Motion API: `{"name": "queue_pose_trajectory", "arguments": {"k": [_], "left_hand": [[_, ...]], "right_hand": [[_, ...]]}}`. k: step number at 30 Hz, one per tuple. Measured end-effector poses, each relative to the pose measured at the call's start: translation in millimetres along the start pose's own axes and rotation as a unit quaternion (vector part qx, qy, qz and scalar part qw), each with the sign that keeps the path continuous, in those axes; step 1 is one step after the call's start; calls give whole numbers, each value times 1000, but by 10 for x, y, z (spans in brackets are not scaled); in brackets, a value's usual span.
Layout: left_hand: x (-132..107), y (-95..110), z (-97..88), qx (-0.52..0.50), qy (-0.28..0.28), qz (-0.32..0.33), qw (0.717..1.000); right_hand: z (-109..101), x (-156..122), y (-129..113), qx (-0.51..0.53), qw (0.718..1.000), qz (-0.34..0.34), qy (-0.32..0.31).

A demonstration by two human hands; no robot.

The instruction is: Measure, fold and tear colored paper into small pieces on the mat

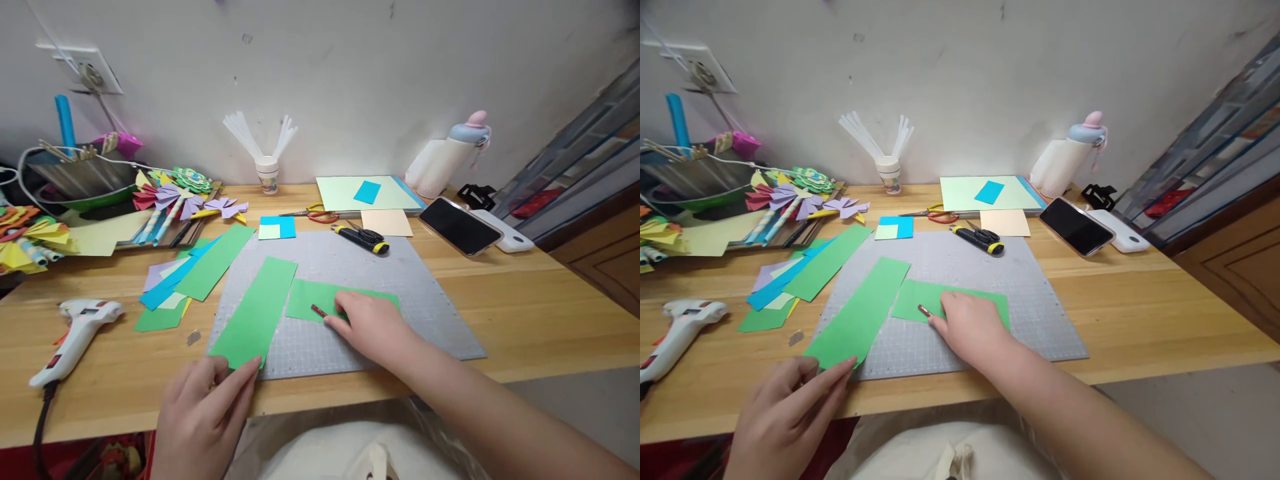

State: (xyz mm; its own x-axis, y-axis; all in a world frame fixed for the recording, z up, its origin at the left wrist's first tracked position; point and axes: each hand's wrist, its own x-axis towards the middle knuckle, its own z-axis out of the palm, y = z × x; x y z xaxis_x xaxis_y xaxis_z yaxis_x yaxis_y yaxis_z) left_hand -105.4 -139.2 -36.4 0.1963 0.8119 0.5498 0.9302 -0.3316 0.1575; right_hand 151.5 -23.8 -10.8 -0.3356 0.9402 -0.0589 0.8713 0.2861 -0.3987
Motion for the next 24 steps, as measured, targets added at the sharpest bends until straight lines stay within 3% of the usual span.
{"name": "queue_pose_trajectory", "arguments": {"k": [4, 8, 10, 14, 16, 18, 19, 20, 21, 24], "left_hand": [[-9, -11, -13, 46, 38, 8, 998], [-17, -19, 39, 18, 27, 28, 999], [-3, -22, 71, 11, 19, 38, 999], [55, -23, 89, -11, 1, 33, 999], [76, -24, 86, -18, -10, 26, 999], [82, -28, 92, -21, -15, 23, 999], [80, -31, 100, -23, -16, 25, 999], [77, -33, 110, -26, -15, 28, 999], [74, -34, 122, -27, -13, 33, 999], [71, -29, 148, -23, -6, 54, 998]], "right_hand": [[-54, 66, 76, 29, 999, 14, -31], [-139, 58, 181, 63, 997, 39, -11], [-132, 31, 150, 65, 998, -11, -11], [-47, 34, 66, 26, 975, -215, -42], [-52, 67, 116, 56, 970, -235, -25], [-123, 102, 254, 173, 966, -186, 45], [-176, 116, 348, 259, 952, -133, 97], [-232, 123, 450, 348, 920, -74, 165], [-285, 123, 552, 425, 883, -37, 194], [-361, 58, 768, 556, 806, 42, 199]]}}
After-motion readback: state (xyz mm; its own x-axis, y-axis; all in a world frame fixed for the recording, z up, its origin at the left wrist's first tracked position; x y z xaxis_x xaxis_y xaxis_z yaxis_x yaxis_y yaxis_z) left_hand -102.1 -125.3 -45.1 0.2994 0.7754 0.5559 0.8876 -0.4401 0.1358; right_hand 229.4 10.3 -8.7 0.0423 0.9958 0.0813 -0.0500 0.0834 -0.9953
